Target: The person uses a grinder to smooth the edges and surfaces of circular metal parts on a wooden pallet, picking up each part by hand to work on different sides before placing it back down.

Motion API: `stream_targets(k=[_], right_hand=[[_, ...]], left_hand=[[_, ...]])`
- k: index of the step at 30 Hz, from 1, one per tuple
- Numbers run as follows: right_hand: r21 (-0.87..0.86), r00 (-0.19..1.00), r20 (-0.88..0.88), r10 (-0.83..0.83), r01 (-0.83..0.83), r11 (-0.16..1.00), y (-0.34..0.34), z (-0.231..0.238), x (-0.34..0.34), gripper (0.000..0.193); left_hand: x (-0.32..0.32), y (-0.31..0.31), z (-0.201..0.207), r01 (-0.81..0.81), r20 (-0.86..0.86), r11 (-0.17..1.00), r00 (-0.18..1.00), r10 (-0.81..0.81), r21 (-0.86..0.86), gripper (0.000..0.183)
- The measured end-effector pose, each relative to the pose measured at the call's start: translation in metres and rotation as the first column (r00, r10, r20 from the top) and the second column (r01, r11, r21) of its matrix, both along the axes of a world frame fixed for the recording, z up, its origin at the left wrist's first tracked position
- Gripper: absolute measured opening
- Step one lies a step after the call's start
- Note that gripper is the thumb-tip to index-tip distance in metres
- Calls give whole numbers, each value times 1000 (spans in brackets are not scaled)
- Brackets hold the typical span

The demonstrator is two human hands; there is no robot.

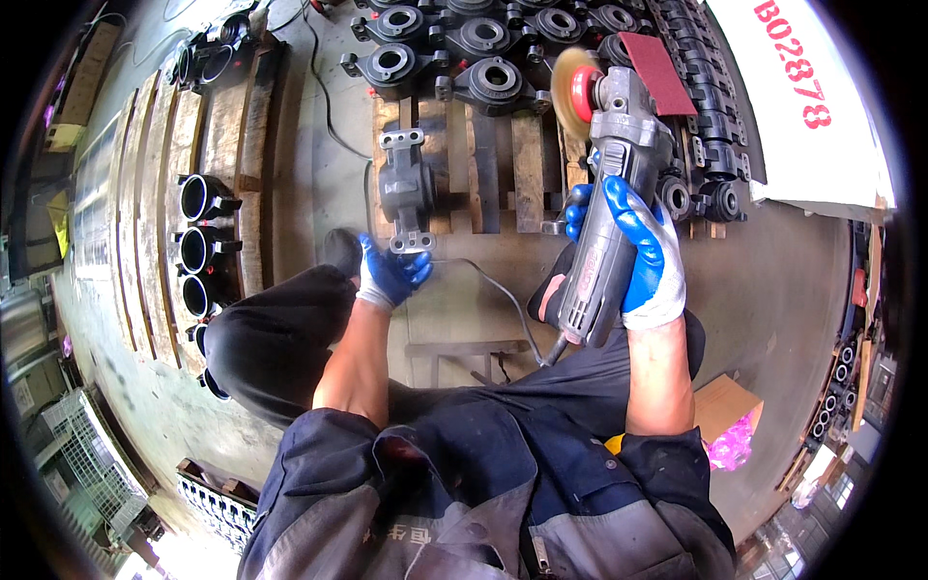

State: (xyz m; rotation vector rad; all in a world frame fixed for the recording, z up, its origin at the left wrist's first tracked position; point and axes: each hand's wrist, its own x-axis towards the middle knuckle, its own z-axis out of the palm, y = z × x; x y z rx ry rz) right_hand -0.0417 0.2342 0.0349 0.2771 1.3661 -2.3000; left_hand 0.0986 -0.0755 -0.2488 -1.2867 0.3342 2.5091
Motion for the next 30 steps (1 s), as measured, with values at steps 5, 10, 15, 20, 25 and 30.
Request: stream_targets(k=[5, 10, 15, 20, 25, 30], right_hand=[[-8, 1000, -11, 3, -3, 1000, 0, 1, 1, 41], [-9, 1000, -9, 14, -14, 1000, 1, 1, 1, 41], [-33, 1000, -12, 23, -24, 999, 5, 1, 1, 40], [36, 999, -39, 36, -34, 999, 5, 3, 2, 49], [-26, 1000, -29, 12, -13, 1000, 6, 2, 0, 43], [-26, 1000, -29, 0, 0, 1000, 5, 6, 3, 41]], left_hand=[[-3, 7, 1, 4, 77, 998, 997, 0, -58, 93], [-2, 9, 4, 1, 78, 996, 997, 6, -88, 91], [-4, 14, 10, -2, 66, 994, 998, 9, -113, 90], [-6, 18, 10, -18, 79, 990, 996, 30, -141, 89], [-4, 21, 7, -29, 77, 986, 996, 42, -163, 90], [-4, 20, 4, -22, 101, 979, 994, 43, -200, 87]])
